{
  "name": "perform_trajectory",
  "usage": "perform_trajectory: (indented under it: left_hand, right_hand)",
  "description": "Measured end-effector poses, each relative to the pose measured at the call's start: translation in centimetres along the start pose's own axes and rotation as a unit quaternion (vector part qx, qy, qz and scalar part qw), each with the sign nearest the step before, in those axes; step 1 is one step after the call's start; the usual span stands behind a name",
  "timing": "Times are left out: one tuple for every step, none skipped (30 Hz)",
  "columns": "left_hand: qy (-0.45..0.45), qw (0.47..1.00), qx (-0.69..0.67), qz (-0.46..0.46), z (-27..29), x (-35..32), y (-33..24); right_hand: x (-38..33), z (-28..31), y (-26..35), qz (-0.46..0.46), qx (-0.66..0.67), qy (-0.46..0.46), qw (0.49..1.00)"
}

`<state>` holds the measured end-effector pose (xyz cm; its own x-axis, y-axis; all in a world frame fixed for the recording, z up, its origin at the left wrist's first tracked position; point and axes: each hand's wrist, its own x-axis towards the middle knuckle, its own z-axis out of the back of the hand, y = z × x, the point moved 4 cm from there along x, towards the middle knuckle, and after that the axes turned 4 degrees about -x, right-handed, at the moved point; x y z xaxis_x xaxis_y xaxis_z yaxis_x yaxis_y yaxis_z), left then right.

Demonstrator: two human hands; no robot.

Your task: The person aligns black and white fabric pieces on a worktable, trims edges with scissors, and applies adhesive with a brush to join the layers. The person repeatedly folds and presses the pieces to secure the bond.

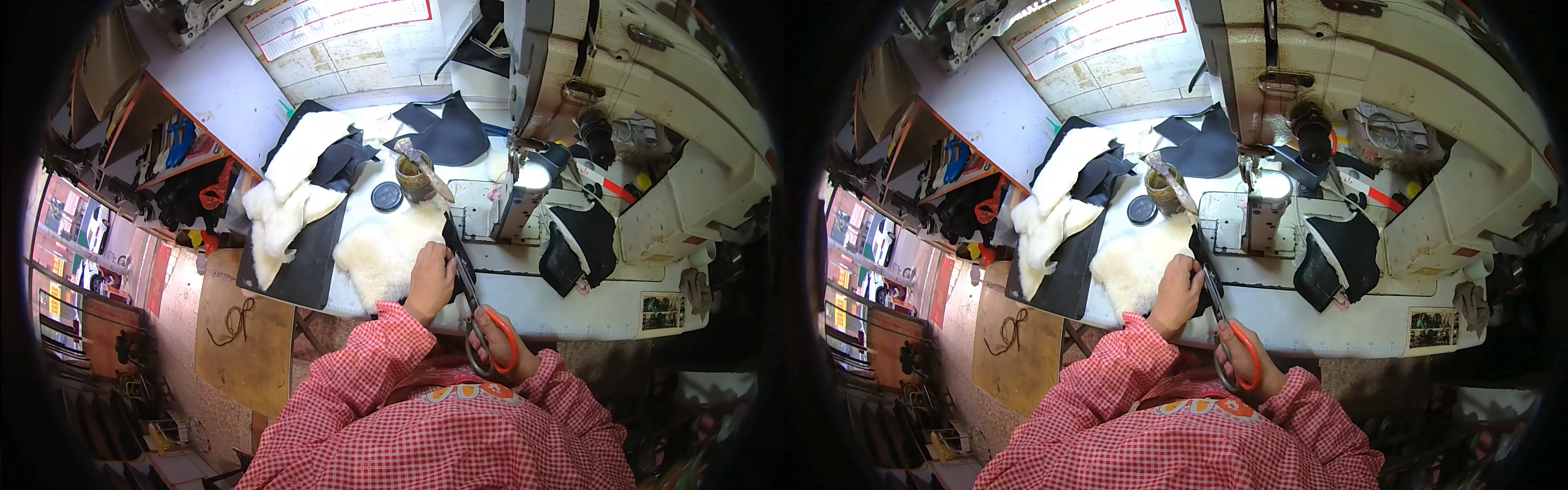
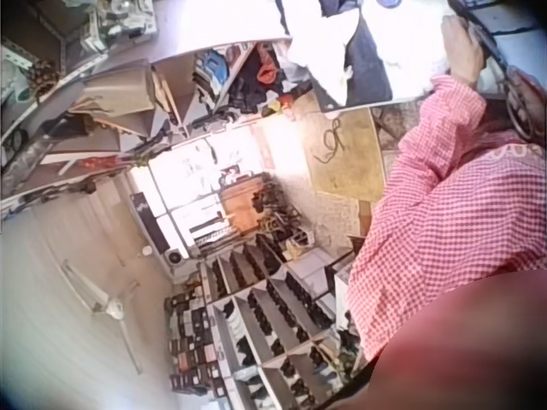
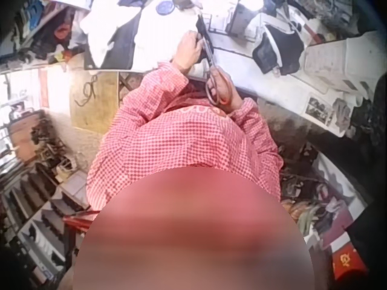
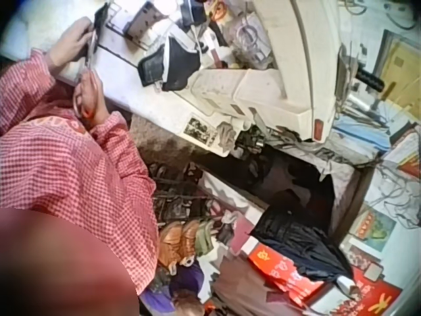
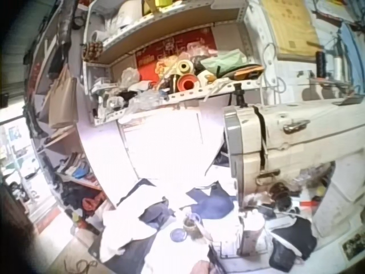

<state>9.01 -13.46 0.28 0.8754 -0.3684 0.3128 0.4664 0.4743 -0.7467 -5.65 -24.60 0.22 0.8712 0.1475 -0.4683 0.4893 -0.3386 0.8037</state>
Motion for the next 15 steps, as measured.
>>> perform_trajectory:
  left_hand:
    - [-0.003, 1.000, 0.006, -0.013, -0.1, 0.0, 0.0]
    - [-0.004, 1.000, 0.012, -0.015, -0.1, -0.1, 0.1]
    - [-0.009, 1.000, 0.019, -0.017, -0.2, -0.1, 0.2]
    - [-0.007, 1.000, 0.014, -0.011, -0.3, -0.1, 0.4]
    - [-0.010, 1.000, 0.009, -0.005, -0.3, 0.0, 0.5]
    - [-0.010, 1.000, 0.004, 0.004, -0.4, 0.0, 0.7]
    - [-0.001, 1.000, -0.008, 0.006, -0.5, 0.1, 1.0]
    - [0.011, 1.000, -0.020, 0.011, -0.5, 0.2, 1.2]
    - [0.013, 0.999, -0.034, 0.017, -0.4, 0.3, 1.5]
    - [0.033, 0.998, -0.054, 0.013, -0.5, 0.3, 1.7]
    - [0.044, 0.996, -0.075, 0.009, -0.4, 0.3, 1.9]
    - [0.055, 0.994, -0.095, 0.005, -0.4, 0.3, 2.0]
    - [0.074, 0.991, -0.115, -0.002, -0.2, 0.3, 2.0]
    - [0.094, 0.986, -0.136, -0.010, 0.0, 0.3, 2.0]
    - [0.115, 0.982, -0.148, -0.013, 0.2, 0.2, 2.0]
  right_hand:
    - [0.0, 0.1, 0.0, -0.002, -0.006, -0.001, 1.000]
    - [0.0, 0.1, -0.2, -0.009, 0.006, 0.003, 1.000]
    - [0.0, 0.1, -0.3, -0.017, 0.015, 0.004, 1.000]
    - [0.0, 0.1, -0.5, -0.017, 0.023, 0.006, 1.000]
    - [0.0, 0.1, -0.7, -0.031, 0.049, 0.009, 0.998]
    - [0.1, 0.1, -0.9, -0.036, 0.074, 0.013, 0.997]
    - [0.3, 0.0, -1.1, -0.041, 0.099, 0.018, 0.994]
    - [0.5, 0.1, -1.3, -0.040, 0.104, 0.015, 0.994]
    - [0.6, 0.3, -1.4, -0.039, 0.109, 0.013, 0.993]
    - [0.8, 0.5, -1.7, -0.052, 0.123, 0.006, 0.991]
    - [1.1, 0.7, -1.6, -0.034, 0.102, 0.017, 0.994]
    - [1.3, 0.9, -1.5, -0.031, 0.091, 0.023, 0.995]
    - [1.4, 1.3, -1.6, -0.041, 0.077, 0.011, 0.996]
    - [1.4, 1.4, -1.5, -0.032, 0.076, 0.029, 0.996]
    - [1.3, 1.6, -1.5, -0.037, 0.072, 0.027, 0.996]
